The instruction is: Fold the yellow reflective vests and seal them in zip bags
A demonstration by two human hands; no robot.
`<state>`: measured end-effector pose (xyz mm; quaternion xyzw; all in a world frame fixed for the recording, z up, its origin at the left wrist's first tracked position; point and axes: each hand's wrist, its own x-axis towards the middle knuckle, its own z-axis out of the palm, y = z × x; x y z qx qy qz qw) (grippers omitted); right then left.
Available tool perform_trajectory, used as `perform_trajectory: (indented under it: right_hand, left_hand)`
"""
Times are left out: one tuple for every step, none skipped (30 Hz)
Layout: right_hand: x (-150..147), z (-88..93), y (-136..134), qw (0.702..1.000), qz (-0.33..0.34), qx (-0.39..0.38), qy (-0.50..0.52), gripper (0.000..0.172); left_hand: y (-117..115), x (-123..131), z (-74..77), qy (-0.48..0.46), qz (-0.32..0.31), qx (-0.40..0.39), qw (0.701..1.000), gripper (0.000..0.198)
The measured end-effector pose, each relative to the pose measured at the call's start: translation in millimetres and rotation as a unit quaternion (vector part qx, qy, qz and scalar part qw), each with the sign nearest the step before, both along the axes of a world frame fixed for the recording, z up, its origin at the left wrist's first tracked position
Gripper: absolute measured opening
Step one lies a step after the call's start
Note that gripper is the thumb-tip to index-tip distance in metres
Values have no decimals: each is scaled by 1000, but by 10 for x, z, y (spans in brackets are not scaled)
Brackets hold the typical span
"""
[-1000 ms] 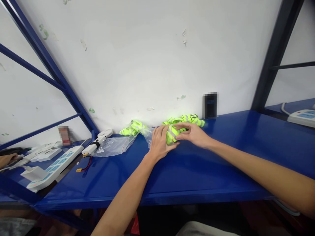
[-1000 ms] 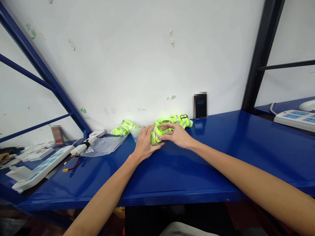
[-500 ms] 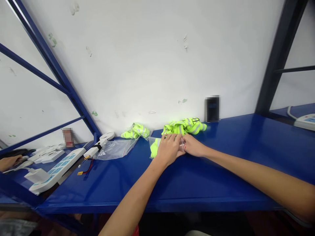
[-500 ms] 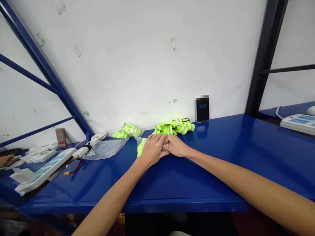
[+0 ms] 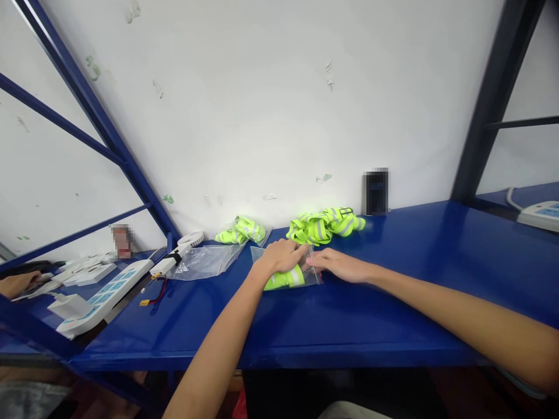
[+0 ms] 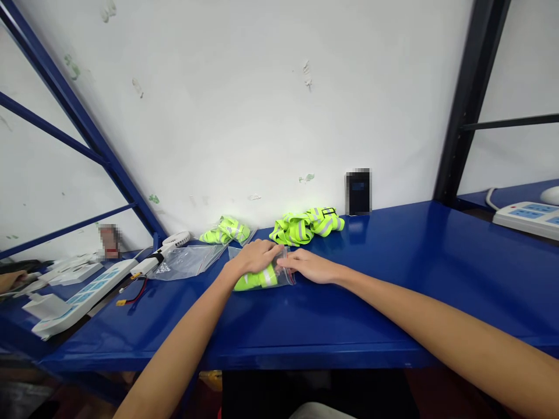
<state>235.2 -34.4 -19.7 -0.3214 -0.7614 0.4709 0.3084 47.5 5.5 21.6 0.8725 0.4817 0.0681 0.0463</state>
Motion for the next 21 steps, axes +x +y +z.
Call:
perform_trajectory:
  right_hand:
    - [-7,-18,23,1000,-17,-6,11,48]
    - [-12,-40,46,999,-37,-11,23,45]
    - [-16,-62,68,997,-58,-20,35,43]
    - [-22,-85,88,995,-80,-33,43,42]
    - [-29,-107,103,992,-101,-49,49,41]
    - [-38,-126,116,989,-122,-67,52,39]
    - [-48,-141,127,984,-144,-85,55,37]
    - [-58,-153,136,979,-164,-102,58,35]
    - [-67,-160,146,974,-181,-117,63,33]
    - [-73,-164,157,970,-196,-128,69,34]
    - [-76,-165,169,966,-207,-138,75,39]
    - [-76,-163,181,963,-213,-146,80,47]
    - [-73,-160,193,962,-211,-153,79,55]
    - [-70,-157,203,963,-204,-157,74,59]
    - [-66,-153,211,967,-192,-157,65,58]
    - [-61,-151,215,971,-179,-150,56,52]
    - [-58,-151,216,975,-169,-138,49,45]
    - [-55,-153,214,978,-165,-122,45,38]
    - [-53,-157,210,980,-166,-102,44,35]
    - [-52,-163,205,981,-171,-82,45,34]
    - [-51,-170,200,981,-178,-64,44,35]
  left_hand:
    - [43,-10,-74,-1,17,12,1000,70]
    - [77,-18,-135,-9,30,26,999,73]
    - [106,-24,-181,-21,38,34,998,74]
    - [129,-26,-211,-31,43,38,998,75]
    - [147,-23,-229,-38,48,39,997,75]
    - [161,-16,-237,-42,56,41,997,76]
    - [168,-5,-240,-42,65,43,996,76]
    - [169,8,-240,-40,74,45,995,76]
    - [165,21,-239,-35,82,48,995,77]
    - [154,32,-238,-30,90,53,994,77]
    - [139,41,-238,-24,95,58,993,76]
    - [120,46,-236,-19,96,66,993,75]
    - [100,48,-233,-16,88,76,993,72]
    - [80,46,-228,-14,71,87,994,68]
    - [61,42,-221,-15,46,98,994,63]
    - [46,36,-212,-18,18,105,994,58]
    - [33,30,-202,-23,-11,106,994,53]
    - [22,25,-193,-30,-35,105,993,49]
    - [14,21,-184,-38,-51,103,993,47]
    - [6,17,-178,-46,-58,103,992,45]
    - [-1,15,-175,-54,-60,106,991,44]
